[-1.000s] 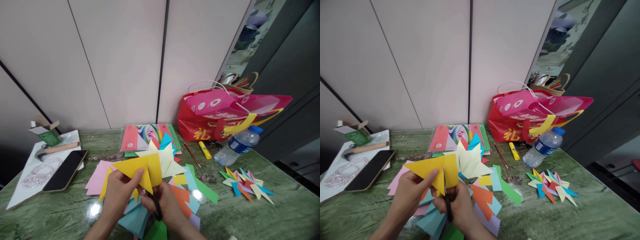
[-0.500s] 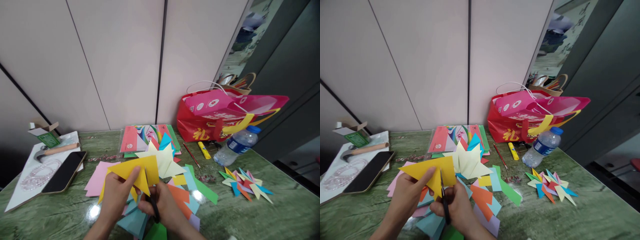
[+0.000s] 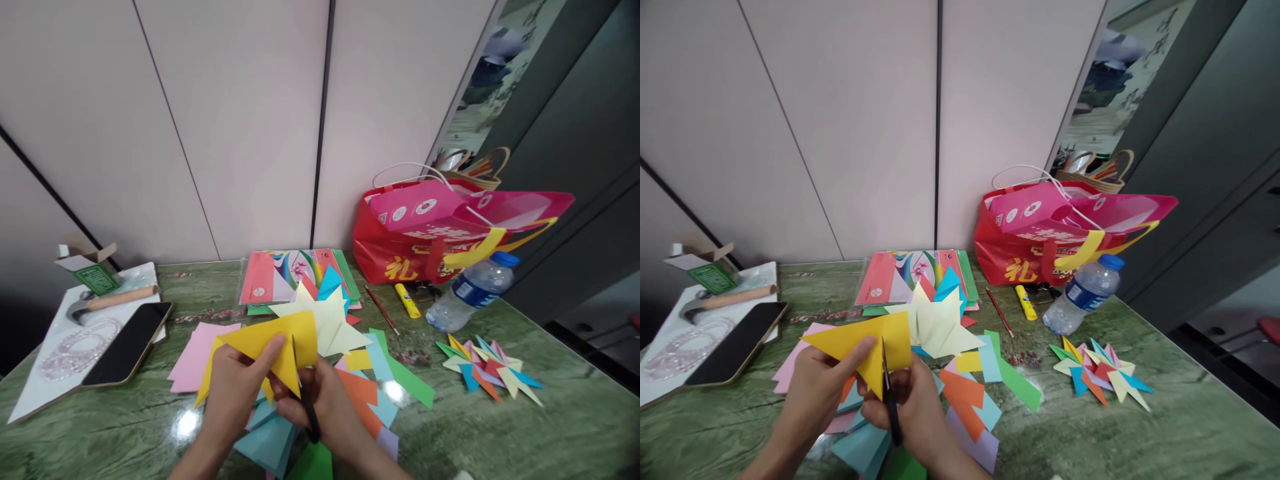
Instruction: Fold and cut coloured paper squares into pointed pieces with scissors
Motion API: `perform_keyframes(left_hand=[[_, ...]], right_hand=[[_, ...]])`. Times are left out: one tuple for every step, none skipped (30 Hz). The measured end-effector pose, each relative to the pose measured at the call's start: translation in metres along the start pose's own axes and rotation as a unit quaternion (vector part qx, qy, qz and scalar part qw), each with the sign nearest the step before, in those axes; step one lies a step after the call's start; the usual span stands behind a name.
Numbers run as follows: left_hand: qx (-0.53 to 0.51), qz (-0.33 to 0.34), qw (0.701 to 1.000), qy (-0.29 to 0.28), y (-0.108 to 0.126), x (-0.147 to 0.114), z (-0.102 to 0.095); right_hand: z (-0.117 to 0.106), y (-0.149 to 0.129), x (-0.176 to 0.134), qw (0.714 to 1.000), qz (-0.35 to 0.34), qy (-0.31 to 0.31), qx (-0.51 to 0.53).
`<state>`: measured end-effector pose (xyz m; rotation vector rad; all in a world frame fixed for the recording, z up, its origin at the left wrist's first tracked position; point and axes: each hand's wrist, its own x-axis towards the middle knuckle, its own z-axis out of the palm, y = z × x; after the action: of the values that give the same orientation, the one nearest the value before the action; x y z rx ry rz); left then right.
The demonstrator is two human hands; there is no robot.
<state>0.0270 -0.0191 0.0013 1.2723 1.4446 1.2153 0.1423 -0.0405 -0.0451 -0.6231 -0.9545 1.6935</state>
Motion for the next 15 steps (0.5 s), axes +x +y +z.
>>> perform_keyframes(left_hand=[[0.001,0.005,1.000,0.003,0.000,0.000,0.000],[0.001,0.010,1.000,0.006,0.001,0.000,0.000],[0.002,0.012,1.000,0.008,0.001,-0.001,0.001],[0.003,0.014,1.000,0.012,0.001,-0.001,0.001],[0.006,0.014,1.000,0.014,0.002,-0.002,0.001],[0.010,0.014,1.000,0.012,0.002,-0.002,0.001],[0.014,0.015,1.000,0.010,0.002,-0.002,0.001],[0.018,0.018,1.000,0.010,0.003,-0.003,0.001],[0.022,0.020,1.000,0.010,0.003,-0.003,0.001],[0.025,0.022,0.999,0.010,0.003,-0.003,0.002],[0.028,0.021,0.999,0.009,0.003,-0.003,0.002],[0.030,0.020,0.999,0.007,0.004,-0.003,0.003],[0.031,0.017,0.999,0.005,0.003,-0.003,0.003],[0.032,0.015,0.999,0.004,0.003,-0.002,0.004],[0.032,0.013,0.999,0.002,0.003,-0.002,0.004]], right_hand=[[0.001,-0.001,0.000,1.000,-0.007,-0.004,0.002],[0.001,-0.002,0.000,1.000,-0.014,-0.007,0.003],[0.001,-0.003,0.000,1.000,-0.017,-0.010,0.003],[0.001,-0.003,0.000,1.000,-0.018,-0.011,0.000],[0.000,-0.003,-0.001,1.000,-0.016,-0.012,-0.003],[0.000,-0.003,-0.001,1.000,-0.014,-0.012,-0.006],[-0.001,-0.003,-0.001,1.000,-0.011,-0.013,-0.009],[-0.001,-0.003,-0.001,1.000,-0.008,-0.012,-0.013],[-0.001,-0.004,-0.001,1.000,-0.006,-0.013,-0.019],[-0.001,-0.005,-0.001,1.000,-0.006,-0.014,-0.027],[-0.001,-0.006,-0.001,0.999,-0.008,-0.015,-0.037],[-0.001,-0.008,-0.002,0.999,-0.012,-0.015,-0.047],[0.000,-0.009,-0.002,0.998,-0.018,-0.015,-0.058],[0.000,-0.011,-0.001,0.997,-0.024,-0.015,-0.066],[0.001,-0.013,-0.001,0.997,-0.029,-0.016,-0.073]])
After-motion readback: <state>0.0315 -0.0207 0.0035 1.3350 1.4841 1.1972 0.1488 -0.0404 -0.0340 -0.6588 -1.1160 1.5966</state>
